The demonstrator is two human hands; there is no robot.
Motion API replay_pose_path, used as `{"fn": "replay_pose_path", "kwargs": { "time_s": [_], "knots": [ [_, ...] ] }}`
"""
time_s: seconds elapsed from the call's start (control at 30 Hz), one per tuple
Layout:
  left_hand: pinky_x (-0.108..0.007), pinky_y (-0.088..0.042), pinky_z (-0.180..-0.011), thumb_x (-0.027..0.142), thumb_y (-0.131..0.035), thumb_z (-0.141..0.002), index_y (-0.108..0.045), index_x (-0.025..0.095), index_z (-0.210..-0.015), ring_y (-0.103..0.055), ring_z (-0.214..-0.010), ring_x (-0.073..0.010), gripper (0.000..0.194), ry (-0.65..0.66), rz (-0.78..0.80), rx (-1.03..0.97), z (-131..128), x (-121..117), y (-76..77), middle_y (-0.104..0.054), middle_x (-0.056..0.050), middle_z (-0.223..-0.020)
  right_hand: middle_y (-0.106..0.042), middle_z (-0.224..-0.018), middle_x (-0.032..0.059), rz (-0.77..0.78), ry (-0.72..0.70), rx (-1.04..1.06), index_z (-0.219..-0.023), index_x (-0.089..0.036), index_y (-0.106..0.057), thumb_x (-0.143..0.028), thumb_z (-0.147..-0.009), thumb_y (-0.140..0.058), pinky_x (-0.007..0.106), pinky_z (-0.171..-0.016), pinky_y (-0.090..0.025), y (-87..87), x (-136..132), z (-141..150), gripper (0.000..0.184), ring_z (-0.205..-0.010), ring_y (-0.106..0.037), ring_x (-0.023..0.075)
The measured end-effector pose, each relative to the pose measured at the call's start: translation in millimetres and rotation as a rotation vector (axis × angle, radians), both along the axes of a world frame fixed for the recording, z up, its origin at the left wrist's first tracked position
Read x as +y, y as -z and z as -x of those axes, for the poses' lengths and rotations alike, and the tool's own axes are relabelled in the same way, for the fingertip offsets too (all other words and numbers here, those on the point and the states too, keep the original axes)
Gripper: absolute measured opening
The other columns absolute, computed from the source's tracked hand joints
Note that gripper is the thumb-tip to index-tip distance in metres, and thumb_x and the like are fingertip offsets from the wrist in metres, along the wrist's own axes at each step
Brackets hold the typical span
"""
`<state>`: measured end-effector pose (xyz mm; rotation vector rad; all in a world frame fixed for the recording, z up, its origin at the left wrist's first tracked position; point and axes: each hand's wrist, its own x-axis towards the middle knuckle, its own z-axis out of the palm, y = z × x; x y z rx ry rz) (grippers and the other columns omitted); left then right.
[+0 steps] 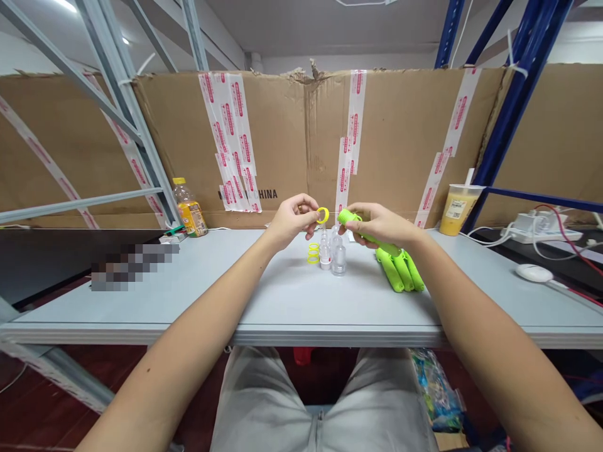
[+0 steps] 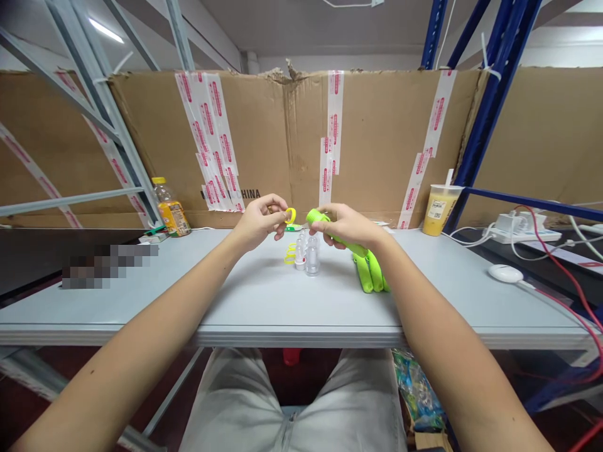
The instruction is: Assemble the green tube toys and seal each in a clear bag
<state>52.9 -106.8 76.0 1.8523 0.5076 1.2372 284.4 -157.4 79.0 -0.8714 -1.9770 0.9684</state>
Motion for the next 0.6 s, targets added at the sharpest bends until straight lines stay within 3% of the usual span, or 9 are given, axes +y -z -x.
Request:
{"fn": "replay_pose_path", "kwargs": {
  "time_s": [0.13, 0.27, 0.47, 0.6],
  "knots": [
    [-0.022, -0.044, -0.039, 0.023, -0.072, -0.075, -0.057, 0.015, -0.079, -0.055, -0.041, -0.0081, 0.017, -0.078, -0.128, 0.011, -9, -11, -0.5, -0.063, 0.001, -0.064, -0.069, -0.081, 0.0041, -0.047, 0.019, -0.204, -0.121, -0.022, -0.062, -0.04, -0.089, -0.066, 0.024, -0.044, -0.042, 3.4, 3, 4, 0.037, -0.053, -0.055, 0.0118],
    [-0.024, -0.05, -0.041, 0.024, -0.07, -0.075, -0.056, 0.015, -0.081, -0.058, -0.044, -0.0094, 0.018, -0.048, -0.1, -0.022, -13, -16, -0.4, -0.064, 0.0, -0.067, -0.058, -0.064, -0.0026, -0.131, 0.147, -0.263, -0.126, -0.021, -0.06, -0.043, -0.091, -0.062, 0.023, -0.046, -0.038, 3.1, 2, 8, 0.042, -0.048, -0.047, 0.0099],
    [-0.024, -0.053, -0.045, 0.029, -0.072, -0.077, -0.06, 0.015, -0.087, -0.061, -0.048, -0.0098, 0.021, -0.088, -0.121, -0.085, -14, -14, -0.8, -0.064, 0.001, -0.068, -0.053, -0.068, -0.0016, -0.261, 0.234, -0.256, -0.099, -0.018, -0.064, -0.059, -0.089, -0.056, 0.025, -0.055, -0.036, -0.9, -2, 8, 0.043, -0.058, -0.046, 0.0117],
    [-0.025, -0.054, -0.048, 0.031, -0.07, -0.081, -0.062, 0.014, -0.084, -0.062, -0.05, -0.011, 0.019, -0.145, -0.224, -0.035, -18, -16, 4.4, -0.065, -0.001, -0.068, -0.056, -0.074, 0.0009, -0.335, 0.221, -0.273, -0.096, -0.018, -0.065, -0.067, -0.091, -0.046, 0.027, -0.061, -0.035, 1.9, -2, 12, 0.053, -0.065, -0.048, 0.0141]
  ]
}}
